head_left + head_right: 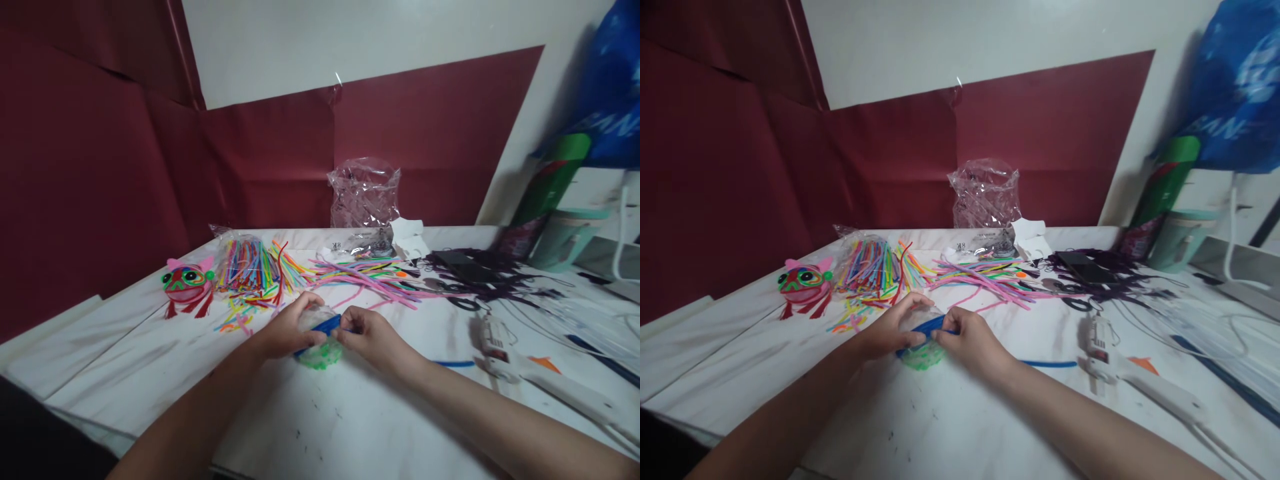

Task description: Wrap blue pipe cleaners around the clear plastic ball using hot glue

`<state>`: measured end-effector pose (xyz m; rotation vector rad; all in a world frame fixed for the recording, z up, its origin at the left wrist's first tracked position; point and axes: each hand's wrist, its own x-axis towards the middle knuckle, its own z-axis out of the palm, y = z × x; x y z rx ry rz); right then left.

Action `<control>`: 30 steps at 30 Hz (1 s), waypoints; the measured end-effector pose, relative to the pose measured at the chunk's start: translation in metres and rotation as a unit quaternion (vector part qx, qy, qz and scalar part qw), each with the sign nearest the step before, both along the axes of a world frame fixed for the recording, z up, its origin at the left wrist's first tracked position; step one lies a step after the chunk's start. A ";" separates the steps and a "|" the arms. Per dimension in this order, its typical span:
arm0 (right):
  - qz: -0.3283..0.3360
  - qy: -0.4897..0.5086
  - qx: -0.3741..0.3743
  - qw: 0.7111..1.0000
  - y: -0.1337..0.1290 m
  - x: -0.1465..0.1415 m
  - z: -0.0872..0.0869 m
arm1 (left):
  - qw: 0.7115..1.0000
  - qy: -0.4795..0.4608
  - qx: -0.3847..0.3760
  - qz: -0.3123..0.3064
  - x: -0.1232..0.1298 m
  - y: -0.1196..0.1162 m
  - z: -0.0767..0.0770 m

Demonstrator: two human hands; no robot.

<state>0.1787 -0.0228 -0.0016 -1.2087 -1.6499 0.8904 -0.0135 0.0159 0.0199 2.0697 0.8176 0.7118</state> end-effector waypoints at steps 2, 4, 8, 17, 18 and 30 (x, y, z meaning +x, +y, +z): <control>0.002 0.005 0.004 1.000 0.001 -0.001 0.000 | 0.999 -0.006 -0.050 -0.019 -0.003 0.002 0.000; 0.004 0.008 0.005 1.000 0.001 -0.001 -0.001 | 0.994 -0.015 -0.101 -0.033 -0.007 0.005 0.000; -0.002 0.005 0.010 1.000 0.001 -0.002 -0.003 | 0.993 -0.019 -0.102 -0.056 -0.012 0.009 -0.001; 0.005 0.011 0.024 1.000 -0.002 -0.002 -0.003 | 0.999 0.025 -0.017 -0.024 -0.016 0.011 -0.003; 0.010 0.013 0.025 1.000 -0.003 -0.002 -0.003 | 0.999 0.024 -0.012 -0.029 -0.017 0.012 -0.002; 0.015 0.032 0.022 0.999 -0.001 0.000 -0.005 | 0.999 0.039 0.005 -0.030 -0.016 0.011 0.001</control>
